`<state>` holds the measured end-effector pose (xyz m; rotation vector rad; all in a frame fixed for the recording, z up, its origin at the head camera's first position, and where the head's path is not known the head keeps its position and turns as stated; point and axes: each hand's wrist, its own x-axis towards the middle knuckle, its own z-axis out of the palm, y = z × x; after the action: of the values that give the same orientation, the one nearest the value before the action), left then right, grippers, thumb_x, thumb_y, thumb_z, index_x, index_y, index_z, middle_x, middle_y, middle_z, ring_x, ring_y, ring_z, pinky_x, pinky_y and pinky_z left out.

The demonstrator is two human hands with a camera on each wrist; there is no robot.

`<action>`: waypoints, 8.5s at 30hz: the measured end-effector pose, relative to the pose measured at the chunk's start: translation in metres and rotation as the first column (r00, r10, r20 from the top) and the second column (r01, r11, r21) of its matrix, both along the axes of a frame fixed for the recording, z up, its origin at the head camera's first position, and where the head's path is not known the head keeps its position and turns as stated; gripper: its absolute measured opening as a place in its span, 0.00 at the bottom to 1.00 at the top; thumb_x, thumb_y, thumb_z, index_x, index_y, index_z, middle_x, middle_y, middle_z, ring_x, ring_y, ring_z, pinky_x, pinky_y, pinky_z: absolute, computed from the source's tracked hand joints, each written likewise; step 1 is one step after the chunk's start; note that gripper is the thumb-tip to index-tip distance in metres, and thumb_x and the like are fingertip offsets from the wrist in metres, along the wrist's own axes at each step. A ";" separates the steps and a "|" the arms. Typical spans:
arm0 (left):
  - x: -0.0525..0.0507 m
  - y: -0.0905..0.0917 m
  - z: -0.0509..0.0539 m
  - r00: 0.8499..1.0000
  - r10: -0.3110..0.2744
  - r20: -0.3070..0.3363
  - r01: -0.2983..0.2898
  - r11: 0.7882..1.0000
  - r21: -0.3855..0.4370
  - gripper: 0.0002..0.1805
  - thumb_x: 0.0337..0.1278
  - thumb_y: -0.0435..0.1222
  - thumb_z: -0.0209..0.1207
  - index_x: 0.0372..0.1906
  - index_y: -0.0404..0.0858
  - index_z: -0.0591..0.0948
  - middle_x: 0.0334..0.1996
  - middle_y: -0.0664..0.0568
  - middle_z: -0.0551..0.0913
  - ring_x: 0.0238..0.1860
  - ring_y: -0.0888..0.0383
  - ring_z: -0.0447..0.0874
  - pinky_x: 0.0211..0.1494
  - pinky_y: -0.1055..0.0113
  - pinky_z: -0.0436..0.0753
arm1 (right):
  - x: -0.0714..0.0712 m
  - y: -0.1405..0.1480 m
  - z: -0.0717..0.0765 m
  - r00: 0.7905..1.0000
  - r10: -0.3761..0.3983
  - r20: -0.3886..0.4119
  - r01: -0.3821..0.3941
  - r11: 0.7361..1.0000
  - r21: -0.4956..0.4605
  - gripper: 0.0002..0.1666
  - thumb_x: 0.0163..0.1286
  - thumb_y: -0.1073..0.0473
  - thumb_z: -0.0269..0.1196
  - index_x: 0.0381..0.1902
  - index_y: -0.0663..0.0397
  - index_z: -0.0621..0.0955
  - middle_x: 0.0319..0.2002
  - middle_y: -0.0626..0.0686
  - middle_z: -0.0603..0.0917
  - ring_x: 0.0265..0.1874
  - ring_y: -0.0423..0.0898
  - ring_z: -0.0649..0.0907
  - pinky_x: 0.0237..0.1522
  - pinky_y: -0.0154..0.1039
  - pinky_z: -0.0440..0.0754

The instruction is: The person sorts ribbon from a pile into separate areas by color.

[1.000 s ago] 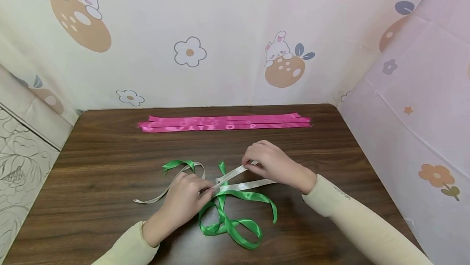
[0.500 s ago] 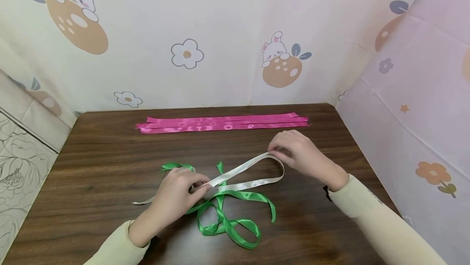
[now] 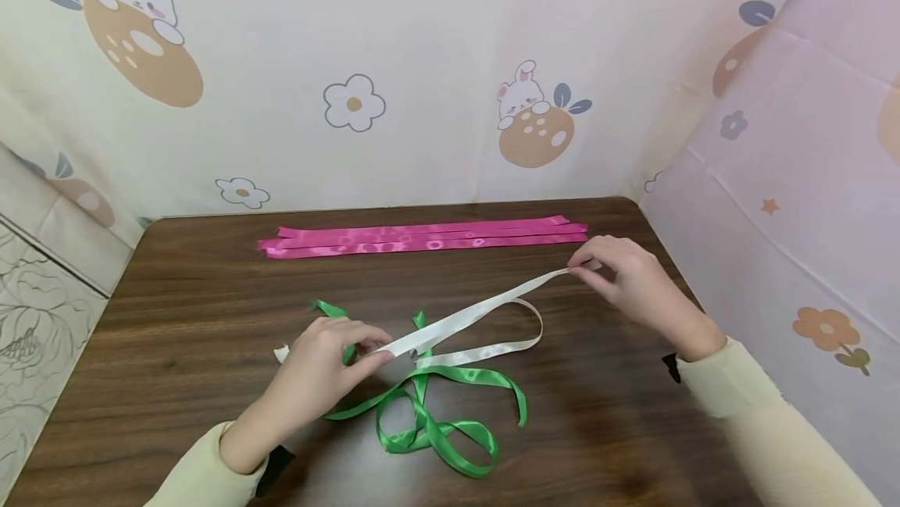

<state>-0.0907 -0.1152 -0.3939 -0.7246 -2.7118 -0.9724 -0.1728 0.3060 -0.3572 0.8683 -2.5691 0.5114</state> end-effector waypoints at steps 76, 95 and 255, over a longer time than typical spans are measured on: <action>-0.138 -0.123 -0.075 0.927 0.328 0.184 -0.307 0.942 -0.132 0.08 0.56 0.36 0.73 0.36 0.35 0.90 0.35 0.39 0.91 0.33 0.50 0.85 0.38 0.61 0.78 | -0.088 0.049 -0.093 0.725 -0.496 0.479 0.420 0.868 0.264 0.10 0.74 0.56 0.64 0.47 0.55 0.85 0.36 0.56 0.85 0.37 0.53 0.80 0.40 0.55 0.76; -0.139 -0.125 -0.079 0.891 0.423 0.167 -0.398 0.903 -0.165 0.11 0.56 0.37 0.74 0.37 0.33 0.88 0.36 0.38 0.90 0.34 0.46 0.82 0.40 0.56 0.76 | -0.095 0.050 -0.105 0.690 -0.562 0.456 0.495 0.826 0.269 0.14 0.76 0.54 0.62 0.49 0.58 0.84 0.40 0.60 0.87 0.37 0.56 0.81 0.40 0.59 0.78; -0.109 -0.060 -0.029 0.971 0.132 0.200 -0.120 0.990 -0.071 0.06 0.63 0.36 0.68 0.41 0.39 0.90 0.35 0.51 0.90 0.37 0.55 0.83 0.43 0.61 0.80 | -0.008 0.028 -0.056 0.886 -0.377 0.270 0.375 0.925 0.060 0.08 0.70 0.64 0.66 0.44 0.54 0.88 0.43 0.57 0.89 0.37 0.56 0.88 0.34 0.55 0.82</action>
<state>-0.2002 -0.1754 -0.4228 -0.4771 -2.9321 -0.9917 -0.1810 0.3344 -0.4133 0.2920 -2.8958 0.5349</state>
